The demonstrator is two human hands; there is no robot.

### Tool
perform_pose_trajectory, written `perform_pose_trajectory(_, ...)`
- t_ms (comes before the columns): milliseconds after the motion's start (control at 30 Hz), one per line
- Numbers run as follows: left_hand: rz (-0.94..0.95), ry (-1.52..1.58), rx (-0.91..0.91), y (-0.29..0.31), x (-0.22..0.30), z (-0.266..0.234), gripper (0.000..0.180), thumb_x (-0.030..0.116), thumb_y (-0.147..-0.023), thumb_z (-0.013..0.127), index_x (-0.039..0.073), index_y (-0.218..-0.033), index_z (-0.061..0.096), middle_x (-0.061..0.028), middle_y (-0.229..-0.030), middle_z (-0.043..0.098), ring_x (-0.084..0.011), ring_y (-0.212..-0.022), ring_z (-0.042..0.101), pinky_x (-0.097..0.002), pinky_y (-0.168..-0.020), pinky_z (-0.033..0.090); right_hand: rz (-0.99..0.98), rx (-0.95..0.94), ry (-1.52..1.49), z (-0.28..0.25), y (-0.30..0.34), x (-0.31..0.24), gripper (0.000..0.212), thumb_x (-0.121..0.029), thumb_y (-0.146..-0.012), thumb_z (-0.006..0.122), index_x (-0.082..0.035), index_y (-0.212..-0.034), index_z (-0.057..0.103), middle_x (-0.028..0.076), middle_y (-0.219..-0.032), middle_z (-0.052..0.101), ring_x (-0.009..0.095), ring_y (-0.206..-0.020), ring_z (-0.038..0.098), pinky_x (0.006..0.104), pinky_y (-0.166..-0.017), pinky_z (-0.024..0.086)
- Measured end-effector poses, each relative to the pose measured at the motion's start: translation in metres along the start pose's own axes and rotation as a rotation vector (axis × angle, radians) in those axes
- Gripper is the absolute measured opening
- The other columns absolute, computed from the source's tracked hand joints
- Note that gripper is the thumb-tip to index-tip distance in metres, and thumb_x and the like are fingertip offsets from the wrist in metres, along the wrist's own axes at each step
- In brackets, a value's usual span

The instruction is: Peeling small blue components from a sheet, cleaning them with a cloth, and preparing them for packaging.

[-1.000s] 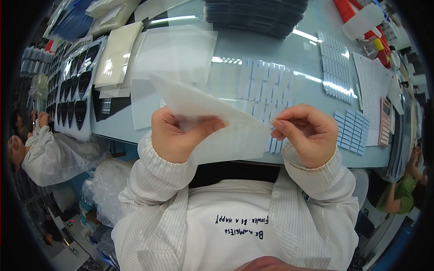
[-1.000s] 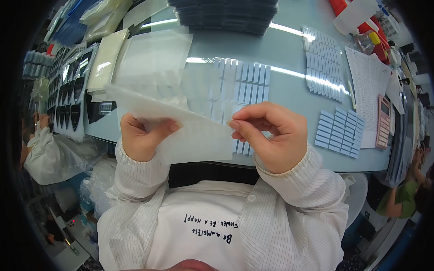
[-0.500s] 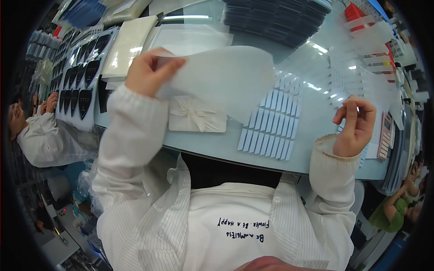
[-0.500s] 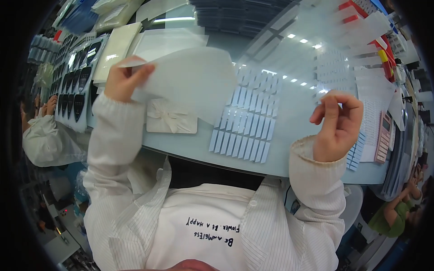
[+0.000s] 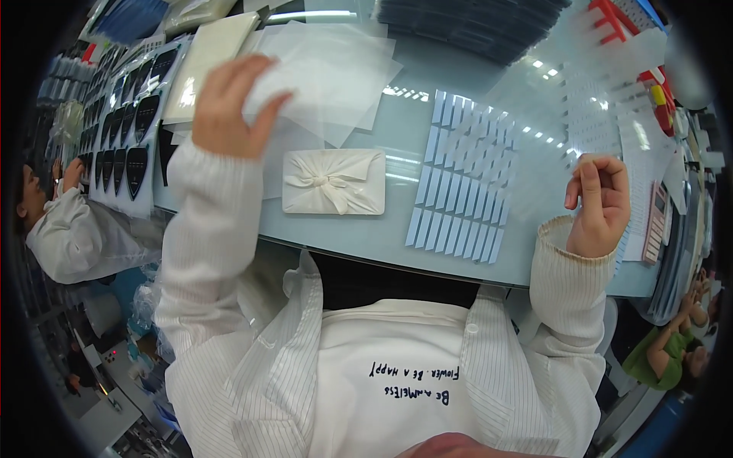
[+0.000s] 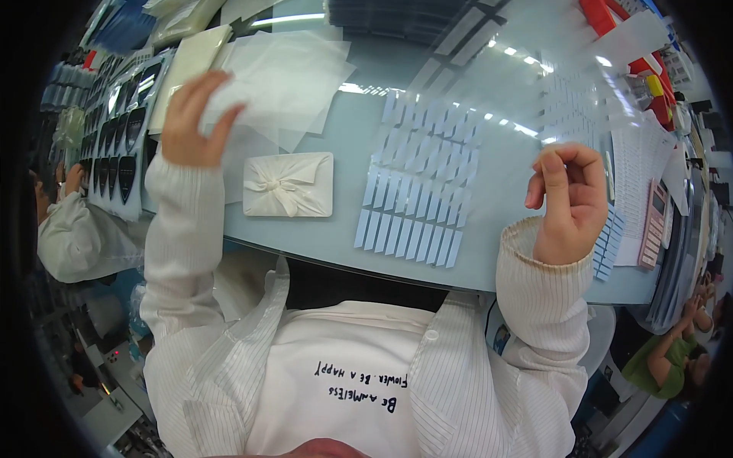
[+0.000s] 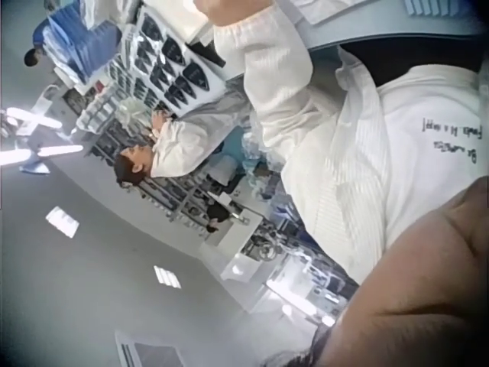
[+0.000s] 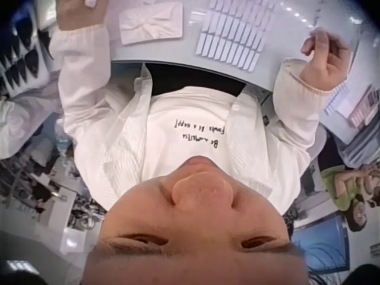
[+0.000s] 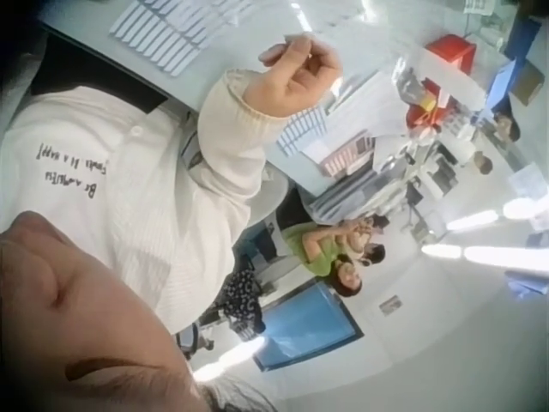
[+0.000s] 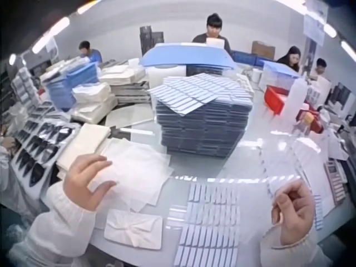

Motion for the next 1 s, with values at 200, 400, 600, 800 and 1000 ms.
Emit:
perform_pose_trajectory(200,0.046,0.249,-0.457,0.059,0.105,-0.032,0.062,0.042,-0.079,0.082,0.007,-0.127,0.069,-0.0211,-0.129,0.065,-0.0396,-0.115,0.064,-0.0465,-0.097,0.051,0.264,-0.103,-0.031,0.002,0.002,0.025,0.007,-0.007,-0.1,0.064,-0.003,-0.102,0.058,0.005,-0.085,0.062,0.006,-0.059,0.05,0.0187,-0.055,0.038)
perform_pose_trajectory(400,0.217,0.256,-0.261,0.105,0.124,-0.04,0.044,0.021,-0.075,0.078,0.006,-0.115,0.071,-0.0211,-0.116,0.071,-0.0323,-0.101,0.069,-0.0379,-0.079,0.054,0.452,-0.275,-0.06,0.012,0.012,0.039,0.008,-0.006,-0.1,0.064,-0.003,-0.103,0.057,0.005,-0.084,0.062,0.006,-0.054,0.048,0.0176,-0.052,0.036)
perform_pose_trajectory(600,0.145,0.685,-0.494,0.078,0.15,-0.066,0.038,0.005,-0.068,0.072,-0.001,-0.105,0.069,-0.013,-0.094,0.07,-0.0257,-0.079,0.067,-0.0368,-0.068,0.054,0.549,-0.353,-0.059,0.02,0.024,0.037,0.01,-0.006,-0.099,0.065,-0.001,-0.102,0.057,0.008,-0.084,0.063,0.006,-0.052,0.048,0.0191,-0.051,0.037)
perform_pose_trajectory(800,0.252,0.669,-0.425,0.09,0.169,-0.039,0.031,0.011,-0.071,0.072,0.005,-0.101,0.071,-0.0104,-0.099,0.071,-0.0236,-0.082,0.066,-0.0336,-0.068,0.051,0.504,-0.335,-0.002,0.014,0.031,0.033,0.011,-0.006,-0.1,0.064,0.0,-0.104,0.056,0.008,-0.084,0.064,0.005,-0.052,0.046,0.0179,-0.051,0.036)
perform_pose_trajectory(1000,0.345,0.478,-0.333,0.089,0.168,-0.03,0.018,0.012,-0.077,0.072,0.009,-0.094,0.069,-0.0097,-0.113,0.074,-0.0226,-0.087,0.065,-0.0308,-0.069,0.047,0.483,-0.331,0.007,0.011,0.031,0.036,0.009,-0.007,-0.101,0.063,-0.001,-0.102,0.057,0.007,-0.088,0.063,0.003,-0.049,0.04,0.0156,-0.048,0.031)
Point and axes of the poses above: each hand's wrist, its own y-axis away from the middle knuckle, its own z-axis out of the palm, x = y × z, the point moved 5 cm from there along -y, towards the middle knuckle
